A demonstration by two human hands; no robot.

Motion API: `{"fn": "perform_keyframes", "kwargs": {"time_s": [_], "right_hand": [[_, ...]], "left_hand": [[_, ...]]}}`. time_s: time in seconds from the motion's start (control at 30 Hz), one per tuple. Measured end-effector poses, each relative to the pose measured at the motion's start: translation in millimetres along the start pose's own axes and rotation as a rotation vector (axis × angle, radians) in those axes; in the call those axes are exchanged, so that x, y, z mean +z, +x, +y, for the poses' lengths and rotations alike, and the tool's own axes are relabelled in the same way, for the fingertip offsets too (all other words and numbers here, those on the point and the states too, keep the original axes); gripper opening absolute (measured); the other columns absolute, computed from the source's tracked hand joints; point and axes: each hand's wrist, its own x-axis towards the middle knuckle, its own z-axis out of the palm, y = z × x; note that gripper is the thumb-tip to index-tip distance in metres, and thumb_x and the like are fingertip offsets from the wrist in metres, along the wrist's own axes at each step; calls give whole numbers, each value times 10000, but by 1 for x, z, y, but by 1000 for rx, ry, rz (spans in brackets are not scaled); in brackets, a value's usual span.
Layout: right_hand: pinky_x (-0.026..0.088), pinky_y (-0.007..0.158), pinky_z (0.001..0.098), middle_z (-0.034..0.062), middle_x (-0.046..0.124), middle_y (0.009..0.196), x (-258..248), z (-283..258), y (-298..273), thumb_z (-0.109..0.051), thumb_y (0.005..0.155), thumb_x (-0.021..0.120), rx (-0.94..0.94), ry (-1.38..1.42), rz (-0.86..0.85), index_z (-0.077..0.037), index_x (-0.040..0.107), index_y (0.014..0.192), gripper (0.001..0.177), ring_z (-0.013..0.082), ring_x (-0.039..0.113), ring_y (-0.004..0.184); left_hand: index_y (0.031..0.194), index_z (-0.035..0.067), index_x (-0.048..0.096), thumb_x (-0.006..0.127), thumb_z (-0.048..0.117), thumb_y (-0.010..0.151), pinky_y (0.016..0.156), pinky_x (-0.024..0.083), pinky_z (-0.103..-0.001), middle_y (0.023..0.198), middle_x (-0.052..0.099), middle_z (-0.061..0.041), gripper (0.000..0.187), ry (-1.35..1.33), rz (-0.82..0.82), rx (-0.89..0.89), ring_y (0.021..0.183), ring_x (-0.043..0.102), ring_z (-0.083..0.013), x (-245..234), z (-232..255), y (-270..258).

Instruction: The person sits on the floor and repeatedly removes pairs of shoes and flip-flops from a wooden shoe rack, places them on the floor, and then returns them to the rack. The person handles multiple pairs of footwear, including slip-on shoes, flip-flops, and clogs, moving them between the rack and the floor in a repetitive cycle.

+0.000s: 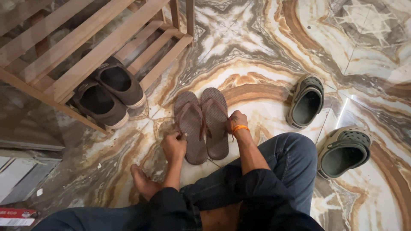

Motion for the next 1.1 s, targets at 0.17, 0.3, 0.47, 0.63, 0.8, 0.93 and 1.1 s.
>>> {"fn": "perform_keyframes", "kwargs": {"time_s": [0.17, 0.3, 0.47, 0.63, 0.8, 0.93, 1.1], "right_hand": [[603, 888, 395, 232, 769, 959, -2, 4, 1, -231, 679, 835, -73, 25, -19, -93, 821, 927, 284, 367, 761, 958], [595, 904, 373, 179, 776, 973, -12, 2, -6, -244, 664, 842, -152, -23, 10, -158, 849, 945, 294, 349, 753, 954], [579, 924, 340, 94, 785, 992, -37, -11, -25, -335, 579, 942, -177, -38, -66, -167, 838, 967, 435, 285, 757, 936], [634, 802, 302, 148, 819, 852, -62, -20, -45, -174, 668, 828, -132, 354, -60, -74, 832, 981, 329, 217, 805, 760], [630, 723, 293, 154, 800, 839, -70, -26, -37, -115, 724, 775, -291, 484, 22, -18, 815, 1002, 297, 204, 787, 721], [630, 694, 306, 164, 797, 848, -72, -37, -10, -71, 792, 720, -416, 685, -25, 44, 757, 1069, 302, 215, 789, 722], [610, 703, 292, 149, 797, 854, -88, -66, 33, -77, 838, 702, -510, 549, 77, 46, 755, 1080, 276, 198, 779, 740]], "left_hand": [[927, 67, 814, 834, 317, 795, 735, 552, -469, 836, 731, -225, 283, 18, 42, 65, 811, 712, -422, 7, -16, 14], [1029, 133, 814, 831, 334, 762, 751, 557, -455, 836, 740, -228, 335, -53, 50, -66, 794, 737, -396, 12, -31, 17], [1038, 116, 814, 832, 299, 760, 758, 566, -417, 869, 753, -221, 334, -180, 103, -84, 810, 757, -361, 9, -36, 12], [1075, 103, 798, 831, 283, 780, 731, 559, -397, 796, 764, -195, 348, -217, 86, -98, 723, 751, -319, 1, -21, 10], [1052, 66, 793, 832, 262, 797, 708, 549, -370, 736, 754, -174, 324, -297, 160, 2, 657, 727, -257, -9, -4, 15], [1016, 53, 797, 821, 244, 799, 674, 541, -383, 751, 752, -166, 290, -343, 218, 73, 637, 712, -260, -16, 15, 31], [990, 22, 786, 832, 224, 797, 682, 540, -373, 782, 752, -175, 283, -377, 261, 61, 658, 719, -257, -19, 49, 63]]}}
